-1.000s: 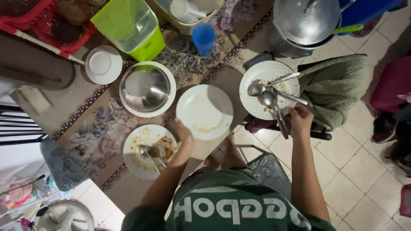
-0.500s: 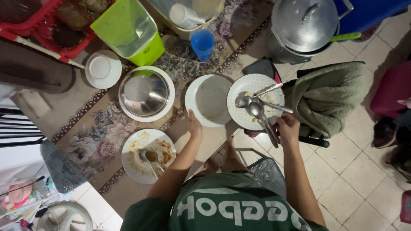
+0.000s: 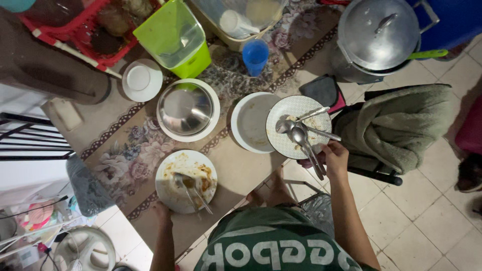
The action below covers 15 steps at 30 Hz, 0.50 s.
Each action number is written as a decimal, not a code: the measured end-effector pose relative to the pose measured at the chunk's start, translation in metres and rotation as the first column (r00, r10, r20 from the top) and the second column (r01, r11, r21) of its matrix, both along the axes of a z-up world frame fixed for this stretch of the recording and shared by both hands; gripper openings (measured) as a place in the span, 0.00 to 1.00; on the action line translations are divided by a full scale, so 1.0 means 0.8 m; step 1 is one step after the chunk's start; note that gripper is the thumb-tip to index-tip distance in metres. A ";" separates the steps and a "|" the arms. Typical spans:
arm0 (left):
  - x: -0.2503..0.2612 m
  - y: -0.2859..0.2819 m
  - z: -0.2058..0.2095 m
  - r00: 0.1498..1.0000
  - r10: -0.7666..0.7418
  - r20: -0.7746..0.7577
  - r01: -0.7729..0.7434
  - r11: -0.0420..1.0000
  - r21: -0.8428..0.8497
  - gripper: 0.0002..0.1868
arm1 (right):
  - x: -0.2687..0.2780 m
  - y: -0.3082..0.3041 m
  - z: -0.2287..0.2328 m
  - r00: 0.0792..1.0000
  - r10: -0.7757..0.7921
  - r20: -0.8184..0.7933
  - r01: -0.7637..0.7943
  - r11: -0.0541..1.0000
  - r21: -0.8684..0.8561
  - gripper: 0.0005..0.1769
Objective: The person clears used plates, bowls, and cutlery from a dining table and wipes the tabletop with a cloth.
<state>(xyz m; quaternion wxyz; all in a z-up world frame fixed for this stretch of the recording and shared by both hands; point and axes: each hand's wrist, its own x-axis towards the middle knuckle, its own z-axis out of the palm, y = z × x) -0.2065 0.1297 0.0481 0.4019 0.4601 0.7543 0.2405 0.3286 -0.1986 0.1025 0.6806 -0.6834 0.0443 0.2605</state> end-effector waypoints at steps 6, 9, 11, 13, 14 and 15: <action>-0.004 -0.014 0.003 0.891 -0.119 0.437 0.207 0.966 -0.158 0.23 | 0.001 -0.008 -0.028 1.000 0.000 0.030 -0.001 1.000 0.016 0.01; 0.007 -0.016 0.006 0.907 -0.068 0.415 0.125 0.986 -0.112 0.22 | 0.003 -0.014 -0.041 0.997 0.019 0.075 -0.018 1.000 -0.012 0.02; 0.007 -0.015 0.006 0.871 -0.127 0.475 0.158 0.987 -0.026 0.21 | 0.002 -0.013 -0.045 0.993 0.021 0.114 -0.015 0.999 -0.048 0.03; 0.003 -0.015 0.010 0.868 -0.175 0.465 0.190 0.982 0.015 0.20 | 0.000 -0.008 -0.045 0.993 0.031 0.113 -0.031 1.000 -0.008 0.02; 0.003 -0.016 0.013 0.863 -0.225 0.452 0.225 0.973 0.056 0.19 | -0.002 -0.003 -0.043 0.993 0.039 0.112 -0.042 0.999 0.032 0.02; 0.003 -0.016 0.017 0.863 -0.226 0.453 0.226 0.973 0.056 0.19 | -0.004 0.003 -0.043 0.993 0.038 0.112 -0.041 0.999 0.032 0.02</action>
